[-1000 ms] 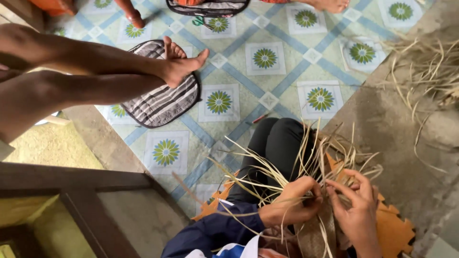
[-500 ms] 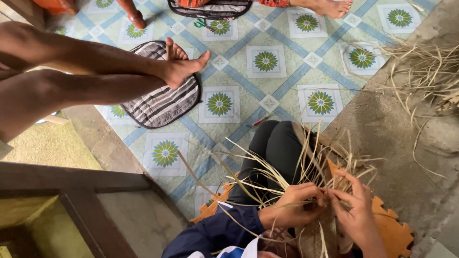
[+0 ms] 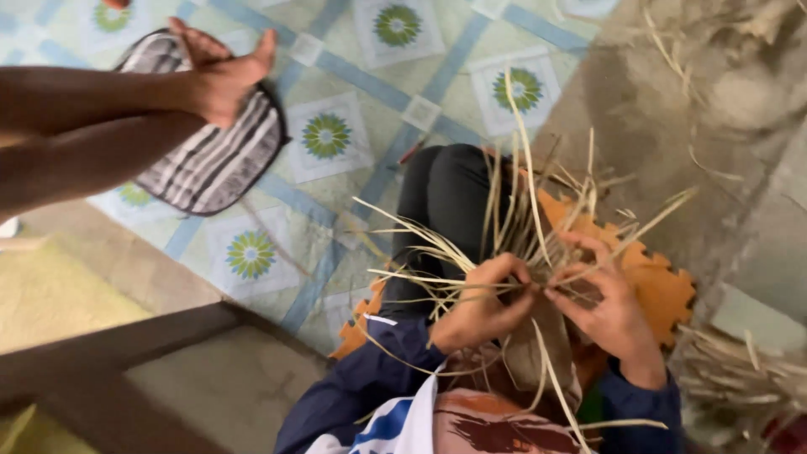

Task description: Weaving a hat from dried straw strands while sitting on a foam mat on the floor.

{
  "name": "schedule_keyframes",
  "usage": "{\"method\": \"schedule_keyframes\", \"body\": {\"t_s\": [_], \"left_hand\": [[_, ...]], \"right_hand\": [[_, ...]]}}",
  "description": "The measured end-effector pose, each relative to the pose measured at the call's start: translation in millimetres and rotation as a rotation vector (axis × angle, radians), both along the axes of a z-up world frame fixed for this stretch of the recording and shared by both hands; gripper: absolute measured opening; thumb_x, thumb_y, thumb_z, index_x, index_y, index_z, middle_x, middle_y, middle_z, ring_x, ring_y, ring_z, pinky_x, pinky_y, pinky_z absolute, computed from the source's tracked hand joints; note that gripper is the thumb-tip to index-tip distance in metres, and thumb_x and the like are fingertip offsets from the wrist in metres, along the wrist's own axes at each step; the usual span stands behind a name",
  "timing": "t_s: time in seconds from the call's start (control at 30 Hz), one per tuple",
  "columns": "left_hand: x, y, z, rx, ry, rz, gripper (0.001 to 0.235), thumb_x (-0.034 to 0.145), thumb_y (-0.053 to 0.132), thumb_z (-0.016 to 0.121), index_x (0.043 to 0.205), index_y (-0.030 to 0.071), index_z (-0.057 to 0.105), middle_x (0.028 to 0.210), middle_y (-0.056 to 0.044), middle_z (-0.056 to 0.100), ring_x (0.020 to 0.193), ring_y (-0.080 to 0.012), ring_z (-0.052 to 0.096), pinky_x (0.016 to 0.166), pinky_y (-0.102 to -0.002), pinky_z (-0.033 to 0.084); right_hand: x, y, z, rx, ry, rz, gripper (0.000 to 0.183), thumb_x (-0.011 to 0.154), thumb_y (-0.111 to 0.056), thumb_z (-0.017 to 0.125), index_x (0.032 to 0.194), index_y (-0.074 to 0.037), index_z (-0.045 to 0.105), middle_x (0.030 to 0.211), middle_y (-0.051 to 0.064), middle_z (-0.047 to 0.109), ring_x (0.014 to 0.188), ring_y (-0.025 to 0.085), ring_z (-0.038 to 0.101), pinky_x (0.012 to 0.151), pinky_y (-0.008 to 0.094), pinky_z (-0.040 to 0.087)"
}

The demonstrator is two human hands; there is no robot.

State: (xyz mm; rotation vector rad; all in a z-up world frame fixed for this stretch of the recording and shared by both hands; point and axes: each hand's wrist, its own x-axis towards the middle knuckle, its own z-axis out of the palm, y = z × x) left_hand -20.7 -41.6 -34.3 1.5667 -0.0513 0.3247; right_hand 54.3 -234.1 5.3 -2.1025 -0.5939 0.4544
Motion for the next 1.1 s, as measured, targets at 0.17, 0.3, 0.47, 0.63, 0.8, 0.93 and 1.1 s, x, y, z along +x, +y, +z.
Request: {"method": "schedule_keyframes", "body": {"t_s": [0.17, 0.3, 0.47, 0.63, 0.8, 0.93, 1.1], "left_hand": [[2.5, -0.2, 4.7, -0.047, 0.079, 0.046, 0.015, 0.081, 0.008, 0.075, 0.092, 0.013, 0.066, 0.082, -0.01, 0.069, 0.074, -0.0293, 0.07, 0.068, -0.034, 0.055], [3.8, 2.1, 14.2, -0.113, 0.139, 0.036, 0.013, 0.083, 0.003, 0.074, 0.091, 0.01, 0.065, 0.078, -0.012, 0.07, 0.07, -0.0257, 0.07, 0.064, -0.033, 0.056], [4.0, 7.1, 29.7, -0.112, 0.114, -0.008, 0.012, 0.086, -0.001, 0.07, 0.095, 0.006, 0.068, 0.081, -0.018, 0.072, 0.078, -0.0361, 0.074, 0.069, -0.04, 0.06], [6.8, 13.7, 49.9, -0.069, 0.128, -0.032, 0.025, 0.083, 0.005, 0.082, 0.106, 0.003, 0.073, 0.093, -0.018, 0.077, 0.09, -0.0339, 0.077, 0.077, -0.041, 0.062], [6.2, 6.9, 33.4, -0.102, 0.163, 0.036, 0.017, 0.088, 0.006, 0.082, 0.1, 0.001, 0.071, 0.086, -0.018, 0.077, 0.084, -0.0302, 0.077, 0.074, -0.039, 0.062], [8.5, 12.2, 45.8, -0.075, 0.12, 0.062, 0.003, 0.093, -0.001, 0.074, 0.093, 0.001, 0.072, 0.082, -0.018, 0.076, 0.08, -0.0313, 0.078, 0.071, -0.037, 0.062], [3.2, 11.3, 48.6, -0.07, 0.114, 0.052, 0.004, 0.095, -0.001, 0.072, 0.094, 0.0, 0.069, 0.086, -0.019, 0.077, 0.082, -0.0322, 0.078, 0.071, -0.038, 0.061]], "right_hand": [[-11.9, 11.4, 3.4, 0.164, -0.248, -0.095, 0.021, 0.076, -0.01, 0.09, 0.094, -0.017, 0.082, 0.147, 0.015, 0.057, 0.132, 0.033, 0.057, 0.117, 0.045, 0.041], [-21.4, 7.6, -16.2, 0.268, -0.33, -0.099, 0.021, 0.077, -0.01, 0.09, 0.093, -0.023, 0.085, 0.14, 0.014, 0.055, 0.109, 0.021, 0.053, 0.106, 0.033, 0.044], [-21.2, 9.3, -20.3, 0.279, -0.419, -0.043, 0.018, 0.083, -0.016, 0.084, 0.097, -0.029, 0.086, 0.145, 0.01, 0.051, 0.107, 0.017, 0.045, 0.103, 0.028, 0.041], [-18.1, 12.3, -29.4, 0.18, -0.558, -0.148, 0.019, 0.095, -0.021, 0.075, 0.108, -0.03, 0.085, 0.147, 0.009, 0.054, 0.101, 0.019, 0.044, 0.1, 0.033, 0.042], [-18.1, 26.0, -18.1, 0.101, -0.642, -0.165, 0.022, 0.088, -0.016, 0.082, 0.105, -0.031, 0.085, 0.139, 0.008, 0.063, 0.094, 0.021, 0.049, 0.095, 0.036, 0.044], [-14.8, 17.2, -24.4, 0.126, -0.623, -0.215, 0.017, 0.086, -0.022, 0.089, 0.101, -0.028, 0.085, 0.136, 0.008, 0.063, 0.091, 0.022, 0.05, 0.09, 0.037, 0.047], [-15.2, 19.4, -0.4, 0.136, -0.529, -0.219, 0.007, 0.096, -0.023, 0.08, 0.103, -0.021, 0.083, 0.14, 0.005, 0.058, 0.095, 0.019, 0.046, 0.093, 0.036, 0.043]]}}
